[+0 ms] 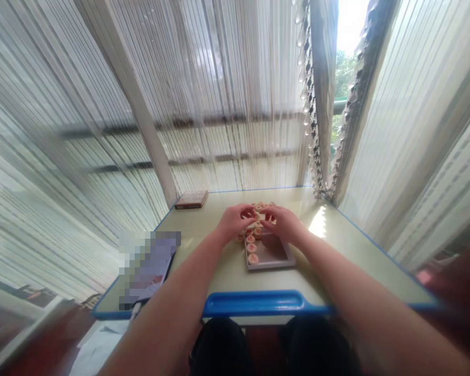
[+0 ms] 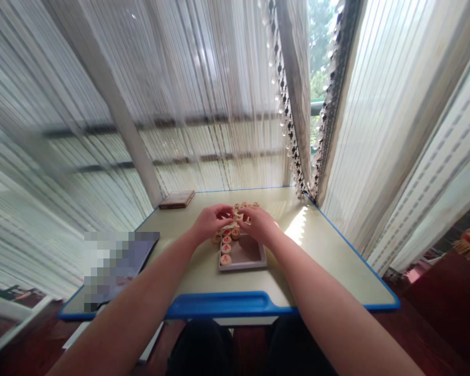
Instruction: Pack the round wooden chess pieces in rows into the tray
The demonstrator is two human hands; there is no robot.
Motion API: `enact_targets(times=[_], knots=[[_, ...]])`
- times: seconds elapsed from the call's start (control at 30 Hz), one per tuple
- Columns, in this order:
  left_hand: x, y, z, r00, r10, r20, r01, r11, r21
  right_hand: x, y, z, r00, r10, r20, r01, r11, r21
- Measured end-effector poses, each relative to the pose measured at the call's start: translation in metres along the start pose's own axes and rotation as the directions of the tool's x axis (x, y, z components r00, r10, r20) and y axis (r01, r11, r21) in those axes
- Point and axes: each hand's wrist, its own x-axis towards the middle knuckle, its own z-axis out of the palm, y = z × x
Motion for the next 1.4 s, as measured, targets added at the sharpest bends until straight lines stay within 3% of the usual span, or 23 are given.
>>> enact_targets(times=[0.13, 0.27, 0.43, 0.57, 0.7, 0.9, 1.03, 1.2, 1.3, 1.4], knots=[[-0.001, 0.002, -0.001, 1.0, -0.015, 0.018, 0.017, 0.993, -0.117, 0.001, 0.003, 0.007, 1.0, 0.017, -0.008, -0.016, 0.987, 0.16], [-0.002, 0.008, -0.005, 0.989, -0.134, 0.066, 0.146, 0.959, -0.242, 0.0, 0.003, 0.011, 0.997, 0.078, 0.012, -0.077, 0.929, 0.361], [-0.004, 0.016, -0.01, 0.95, -0.254, 0.18, 0.311, 0.815, -0.49, 0.002, -0.003, 0.006, 0.981, 0.176, 0.08, -0.188, 0.76, 0.623], [-0.004, 0.018, -0.012, 0.934, -0.295, 0.203, 0.358, 0.744, -0.564, 0.003, -0.009, -0.003, 0.962, 0.257, 0.094, -0.239, 0.618, 0.749], [-0.003, 0.019, -0.01, 0.933, -0.292, 0.21, 0.358, 0.705, -0.612, 0.003, -0.012, -0.007, 0.954, 0.288, 0.088, -0.243, 0.563, 0.79], [-0.003, 0.02, -0.007, 0.942, -0.253, 0.221, 0.334, 0.629, -0.702, 0.002, -0.017, -0.011, 0.967, 0.245, 0.061, -0.221, 0.703, 0.676], [-0.003, 0.026, -0.011, 0.92, -0.285, 0.268, 0.39, 0.712, -0.584, 0.002, -0.018, -0.014, 0.952, 0.296, 0.071, -0.273, 0.726, 0.631], [-0.003, 0.031, -0.013, 0.922, -0.337, 0.193, 0.388, 0.797, -0.462, 0.001, -0.02, -0.017, 0.951, 0.288, 0.108, -0.292, 0.736, 0.611], [-0.003, 0.028, -0.011, 0.912, -0.353, 0.211, 0.411, 0.773, -0.483, 0.0, -0.016, -0.013, 0.971, 0.234, 0.049, -0.225, 0.824, 0.52], [-0.004, 0.025, -0.008, 0.906, -0.365, 0.217, 0.423, 0.735, -0.53, 0.0, -0.01, -0.007, 0.997, 0.07, -0.026, -0.057, 0.934, 0.353]])
